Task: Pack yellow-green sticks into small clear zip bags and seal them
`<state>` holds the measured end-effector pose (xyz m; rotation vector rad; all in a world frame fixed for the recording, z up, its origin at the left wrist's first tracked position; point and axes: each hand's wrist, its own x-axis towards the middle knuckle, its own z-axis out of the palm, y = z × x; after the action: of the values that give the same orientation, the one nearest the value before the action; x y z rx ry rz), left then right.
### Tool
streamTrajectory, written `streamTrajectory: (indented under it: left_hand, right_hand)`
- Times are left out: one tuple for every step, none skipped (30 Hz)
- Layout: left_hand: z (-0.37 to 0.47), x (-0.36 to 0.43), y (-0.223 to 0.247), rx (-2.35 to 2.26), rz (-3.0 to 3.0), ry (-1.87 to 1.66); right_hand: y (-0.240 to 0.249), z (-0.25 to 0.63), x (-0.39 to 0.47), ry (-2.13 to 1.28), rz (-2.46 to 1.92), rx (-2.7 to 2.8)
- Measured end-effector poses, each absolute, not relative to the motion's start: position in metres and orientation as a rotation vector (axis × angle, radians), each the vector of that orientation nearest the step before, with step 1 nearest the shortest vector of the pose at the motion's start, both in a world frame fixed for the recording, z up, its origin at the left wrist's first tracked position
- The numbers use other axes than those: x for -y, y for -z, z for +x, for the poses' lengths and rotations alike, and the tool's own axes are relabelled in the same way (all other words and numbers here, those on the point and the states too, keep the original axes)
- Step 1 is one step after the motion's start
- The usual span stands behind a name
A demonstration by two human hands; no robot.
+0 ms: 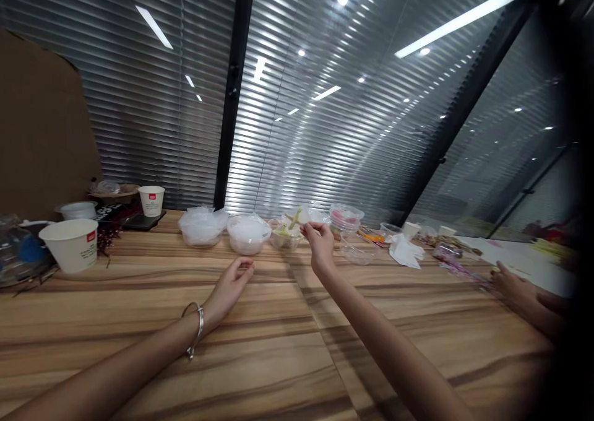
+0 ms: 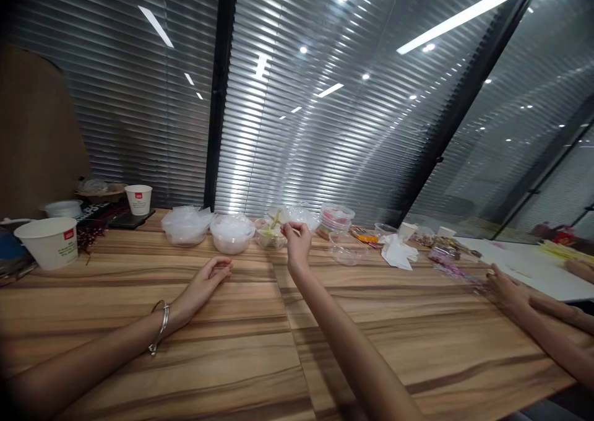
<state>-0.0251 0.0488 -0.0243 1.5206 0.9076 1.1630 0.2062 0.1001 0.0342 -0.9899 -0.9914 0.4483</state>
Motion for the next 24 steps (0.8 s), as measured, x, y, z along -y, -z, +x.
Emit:
streamTrajectory:
  left_hand:
    - [-0.025, -0.049, 0.025, -0.911, 1.53, -1.159]
    - [-0.025, -0.049, 0.025, -0.915, 1.539, -1.156]
    - [-0.025, -0.049, 0.025, -0.917, 1.548, -1.152]
    - [-0.025, -0.049, 0.025, -0.917, 1.552, -1.149]
    - [-0.024, -0.048, 0.025, -0.916, 1.553, -1.148]
    - [-0.024, -0.048, 0.025, -0.917, 1.553, -1.149]
    - [-0.024, -0.048, 0.025, -0.918, 1.554, -1.149]
    - [-0.024, -0.048, 0.025, -0.919, 1.559, -1.151]
    - [-0.024, -0.049, 0.025, -0.919, 1.569, -1.153]
    - [-0.024, -0.049, 0.026, -0.919, 1.581, -1.153]
    - [-0.024, -0.049, 0.027, -0.92, 1.589, -1.152]
    - [-0.024, -0.049, 0.027, -0.919, 1.593, -1.151]
    - [-0.024, -0.049, 0.028, -0.917, 1.592, -1.151]
    - [-0.024, -0.049, 0.028, -0.912, 1.588, -1.15]
    - [-0.024, -0.049, 0.028, -0.908, 1.583, -1.15]
    - [-0.024, -0.049, 0.028, -0.905, 1.58, -1.15]
    - [-0.024, -0.049, 0.028, -0.903, 1.582, -1.147]
    - [-0.024, -0.048, 0.028, -0.905, 1.586, -1.145]
    - [-0.024, -0.048, 0.028, -0.911, 1.591, -1.141]
    - [-0.024, -0.048, 0.027, -0.919, 1.596, -1.134]
    - [-0.024, -0.047, 0.026, -0.926, 1.598, -1.126]
    - [-0.024, -0.046, 0.026, -0.931, 1.599, -1.12]
    - [-0.024, -0.046, 0.025, -0.935, 1.598, -1.115]
    - [-0.024, -0.045, 0.023, -0.938, 1.595, -1.115]
  right_hand:
    - [-0.037, 0.205, -0.109, -0.438, -1.006, 1.011]
    - [-0.038, 0.205, -0.117, -0.425, -1.025, 1.034]
    - [-0.039, 0.204, -0.123, -0.411, -1.048, 1.059]
    - [-0.039, 0.204, -0.128, -0.394, -1.073, 1.085]
    - [-0.038, 0.205, -0.131, -0.374, -1.1, 1.112]
    - [-0.037, 0.206, -0.134, -0.353, -1.127, 1.14]
    - [-0.035, 0.208, -0.135, -0.331, -1.154, 1.168]
    - [-0.033, 0.21, -0.136, -0.308, -1.179, 1.196]
    - [-0.031, 0.212, -0.136, -0.286, -1.203, 1.224]
    - [-0.029, 0.214, -0.136, -0.265, -1.226, 1.252]
    - [-0.027, 0.217, -0.137, -0.244, -1.247, 1.281]
    - [-0.025, 0.219, -0.137, -0.222, -1.267, 1.308]
    - [-0.024, 0.221, -0.138, -0.201, -1.286, 1.335]
    - [-0.023, 0.223, -0.138, -0.179, -1.303, 1.361]
    - [-0.023, 0.225, -0.139, -0.157, -1.32, 1.387]
    - [-0.023, 0.227, -0.14, -0.134, -1.337, 1.413]
    - [-0.024, 0.228, -0.141, -0.11, -1.354, 1.437]
    - [-0.025, 0.229, -0.142, -0.084, -1.371, 1.462]
    - [-0.026, 0.23, -0.143, -0.057, -1.388, 1.487]
    - [-0.027, 0.231, -0.143, -0.029, -1.405, 1.512]
    - [-0.029, 0.231, -0.144, 0.001, -1.423, 1.537]
    - [-0.03, 0.232, -0.144, 0.031, -1.44, 1.564]
    - [-0.03, 0.232, -0.145, 0.06, -1.457, 1.592]
    - [-0.031, 0.232, -0.145, 0.087, -1.474, 1.621]
